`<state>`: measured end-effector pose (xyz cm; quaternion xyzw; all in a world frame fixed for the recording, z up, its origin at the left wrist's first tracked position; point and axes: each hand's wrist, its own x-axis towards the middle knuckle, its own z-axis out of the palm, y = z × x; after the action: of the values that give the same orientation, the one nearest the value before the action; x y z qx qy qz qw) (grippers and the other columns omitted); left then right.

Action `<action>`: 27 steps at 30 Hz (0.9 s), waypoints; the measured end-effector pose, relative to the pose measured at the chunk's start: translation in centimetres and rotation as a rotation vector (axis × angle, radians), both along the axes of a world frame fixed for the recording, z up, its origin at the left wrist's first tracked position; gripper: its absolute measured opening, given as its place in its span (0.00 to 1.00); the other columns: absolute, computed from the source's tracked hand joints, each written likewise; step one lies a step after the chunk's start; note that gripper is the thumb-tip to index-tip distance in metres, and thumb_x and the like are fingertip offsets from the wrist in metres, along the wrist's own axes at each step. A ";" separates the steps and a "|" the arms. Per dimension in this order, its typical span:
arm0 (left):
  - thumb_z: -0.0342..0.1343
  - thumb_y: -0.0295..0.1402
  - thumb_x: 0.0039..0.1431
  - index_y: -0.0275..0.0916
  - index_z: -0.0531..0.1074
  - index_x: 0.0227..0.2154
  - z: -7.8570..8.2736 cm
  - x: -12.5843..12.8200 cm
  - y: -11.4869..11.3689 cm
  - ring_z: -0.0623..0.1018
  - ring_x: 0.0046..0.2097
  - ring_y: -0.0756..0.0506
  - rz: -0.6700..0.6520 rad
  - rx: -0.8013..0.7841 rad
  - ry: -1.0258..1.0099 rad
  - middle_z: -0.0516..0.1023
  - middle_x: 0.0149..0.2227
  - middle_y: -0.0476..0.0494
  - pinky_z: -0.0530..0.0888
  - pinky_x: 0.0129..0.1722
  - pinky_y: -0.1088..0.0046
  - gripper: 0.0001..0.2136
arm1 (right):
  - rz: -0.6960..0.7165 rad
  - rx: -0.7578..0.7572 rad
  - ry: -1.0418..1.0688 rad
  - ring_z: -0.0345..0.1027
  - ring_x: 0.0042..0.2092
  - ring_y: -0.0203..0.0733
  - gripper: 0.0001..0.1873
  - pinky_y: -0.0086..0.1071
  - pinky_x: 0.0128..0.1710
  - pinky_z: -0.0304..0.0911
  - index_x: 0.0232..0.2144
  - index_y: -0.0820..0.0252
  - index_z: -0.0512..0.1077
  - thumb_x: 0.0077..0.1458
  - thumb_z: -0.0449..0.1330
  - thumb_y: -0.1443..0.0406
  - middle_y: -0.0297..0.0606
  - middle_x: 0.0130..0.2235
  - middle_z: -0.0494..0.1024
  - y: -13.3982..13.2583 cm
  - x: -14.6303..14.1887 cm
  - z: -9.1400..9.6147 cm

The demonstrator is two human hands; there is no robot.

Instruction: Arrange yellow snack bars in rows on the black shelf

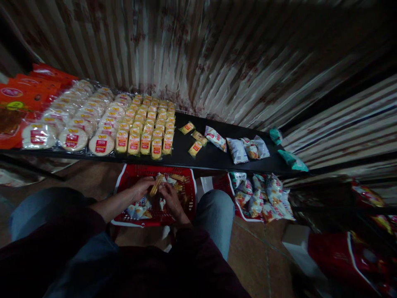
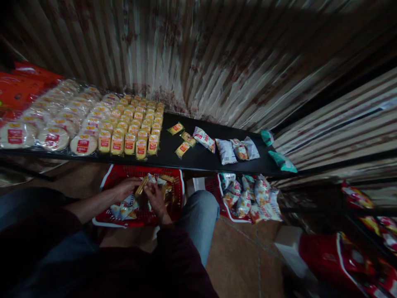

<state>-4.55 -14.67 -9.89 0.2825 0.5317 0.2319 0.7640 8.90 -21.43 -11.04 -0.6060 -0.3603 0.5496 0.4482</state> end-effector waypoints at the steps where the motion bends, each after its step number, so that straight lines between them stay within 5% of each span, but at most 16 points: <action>1: 0.62 0.32 0.37 0.36 0.70 0.25 0.0 0.0 -0.2 0.74 0.29 0.49 -0.002 0.033 0.029 0.74 0.23 0.50 0.67 0.31 0.74 0.10 | 0.016 0.004 -0.013 0.69 0.41 0.42 0.19 0.34 0.44 0.62 0.39 0.58 0.71 0.47 0.60 0.53 0.37 0.39 0.76 0.0 -0.1 0.1; 7: 0.58 0.35 0.42 0.37 0.70 0.26 0.8 0.3 -1.2 0.74 0.34 0.47 -0.055 0.230 0.152 0.75 0.28 0.48 0.68 0.34 0.72 0.08 | 0.095 0.071 -0.093 0.69 0.40 0.43 0.18 0.35 0.42 0.64 0.40 0.57 0.71 0.47 0.61 0.56 0.36 0.38 0.76 -0.1 0.0 0.1; 12: 0.53 0.32 0.46 0.38 0.69 0.24 1.3 0.8 -1.4 0.74 0.36 0.47 -0.093 0.406 0.257 0.75 0.29 0.48 0.69 0.38 0.72 0.03 | 0.018 0.102 -0.211 0.69 0.38 0.43 0.15 0.35 0.41 0.65 0.37 0.58 0.73 0.45 0.62 0.60 0.36 0.37 0.77 0.1 0.1 0.3; 19: 0.48 0.29 0.51 0.40 0.69 0.28 2.5 1.2 -1.2 0.75 0.37 0.47 -0.173 0.706 0.401 0.76 0.30 0.48 0.70 0.42 0.71 0.05 | -0.058 0.202 -0.132 0.71 0.40 0.43 0.22 0.35 0.42 0.66 0.45 0.57 0.69 0.45 0.63 0.60 0.37 0.40 0.78 0.0 0.5 1.3; 27: 0.45 0.33 0.58 0.40 0.68 0.39 5.7 3.0 -2.0 0.76 0.43 0.46 -0.163 1.028 0.313 0.76 0.41 0.42 0.71 0.46 0.68 0.10 | -0.230 0.310 -0.081 0.72 0.44 0.44 0.21 0.36 0.45 0.66 0.45 0.59 0.67 0.49 0.61 0.59 0.43 0.43 0.77 0.4 1.9 4.7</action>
<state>-1.53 -16.63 -4.21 0.6910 0.4336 0.3574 0.4548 10.82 -20.98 -6.30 -0.5884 -0.3867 0.4078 0.5813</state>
